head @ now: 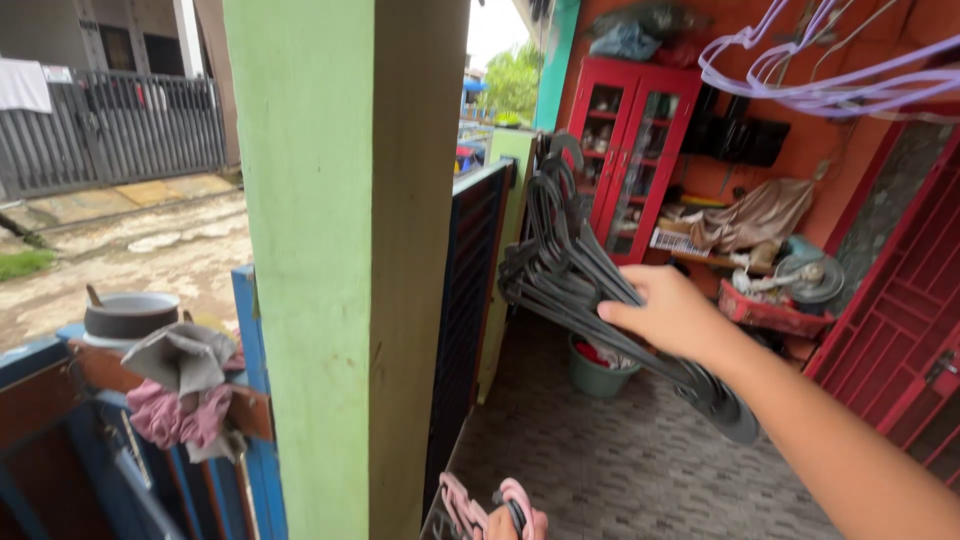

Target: Organizing hangers and hanging laundry on a drying rack.

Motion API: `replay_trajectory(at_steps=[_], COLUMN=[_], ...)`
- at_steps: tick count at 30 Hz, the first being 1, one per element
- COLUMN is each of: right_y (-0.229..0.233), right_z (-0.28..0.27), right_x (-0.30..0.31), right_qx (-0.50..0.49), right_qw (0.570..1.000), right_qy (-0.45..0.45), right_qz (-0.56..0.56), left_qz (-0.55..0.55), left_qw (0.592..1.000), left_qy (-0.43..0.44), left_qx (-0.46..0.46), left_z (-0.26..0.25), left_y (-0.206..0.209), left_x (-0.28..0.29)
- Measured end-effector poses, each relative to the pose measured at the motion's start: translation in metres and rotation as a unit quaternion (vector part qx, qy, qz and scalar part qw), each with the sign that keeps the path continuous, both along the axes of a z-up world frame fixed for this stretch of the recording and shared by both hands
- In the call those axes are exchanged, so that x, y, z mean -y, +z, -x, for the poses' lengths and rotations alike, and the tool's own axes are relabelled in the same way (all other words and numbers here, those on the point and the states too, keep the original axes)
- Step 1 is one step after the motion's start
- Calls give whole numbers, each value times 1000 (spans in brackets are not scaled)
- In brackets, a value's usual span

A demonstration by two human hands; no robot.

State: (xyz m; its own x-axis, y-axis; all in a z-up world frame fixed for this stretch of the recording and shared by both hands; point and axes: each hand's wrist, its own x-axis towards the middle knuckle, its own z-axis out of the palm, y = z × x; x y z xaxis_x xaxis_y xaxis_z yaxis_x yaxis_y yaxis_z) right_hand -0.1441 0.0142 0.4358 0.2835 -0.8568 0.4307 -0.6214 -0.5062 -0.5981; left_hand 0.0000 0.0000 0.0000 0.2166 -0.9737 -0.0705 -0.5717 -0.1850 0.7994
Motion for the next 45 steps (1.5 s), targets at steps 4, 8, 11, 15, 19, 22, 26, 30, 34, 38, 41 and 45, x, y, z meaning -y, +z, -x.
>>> replay_trajectory(at_steps=[4, 8, 11, 15, 19, 22, 26, 30, 34, 38, 41, 45], right_y=[-109, -182, -231, -265, -280, -299, -312, -327, -331, -335, -348, -335], right_z=[16, 34, 66, 107, 133, 150, 179, 244, 307, 364, 387, 346], right_x=[-59, -110, -137, -171, -197, -207, -217, -229, -229, -203, -179, -160], right_qx=[-4, -30, -88, -97, -157, -155, -223, -374, -458, -462, -407, -474], right_qw=[990, 970, 967, 974, 966, 977, 953, 862, 829, 859, 903, 871], right_qy=[-86, -153, -175, -188, -192, -141, -175, -312, -302, -213, -133, -38], right_qz=[-112, -184, -160, -80, -75, 50, 104, 143, 109, 63, 31, -120], left_qz=[193, 278, 322, 321, 274, 246, 167, 129, 94, 134, 150, 169], left_qw=[971, 944, 933, 926, 932, 928, 944, 955, 960, 930, 897, 860], left_qy=[41, -18, -52, -146, -197, -214, -183, -145, -139, -291, -395, -461], left_qx=[-137, -180, -155, -132, -134, -181, -217, -223, -226, -179, -132, -138], left_z=[-19, -26, -19, -2, 25, 52, 78, 89, 96, 98, 107, 130], left_y=[54, 82, 89, 116, 116, 106, 84, 52, 56, 67, 66, 52], left_x=[-67, -101, -119, -148, -167, -173, -172, -161, -153, -156, -164, -178])
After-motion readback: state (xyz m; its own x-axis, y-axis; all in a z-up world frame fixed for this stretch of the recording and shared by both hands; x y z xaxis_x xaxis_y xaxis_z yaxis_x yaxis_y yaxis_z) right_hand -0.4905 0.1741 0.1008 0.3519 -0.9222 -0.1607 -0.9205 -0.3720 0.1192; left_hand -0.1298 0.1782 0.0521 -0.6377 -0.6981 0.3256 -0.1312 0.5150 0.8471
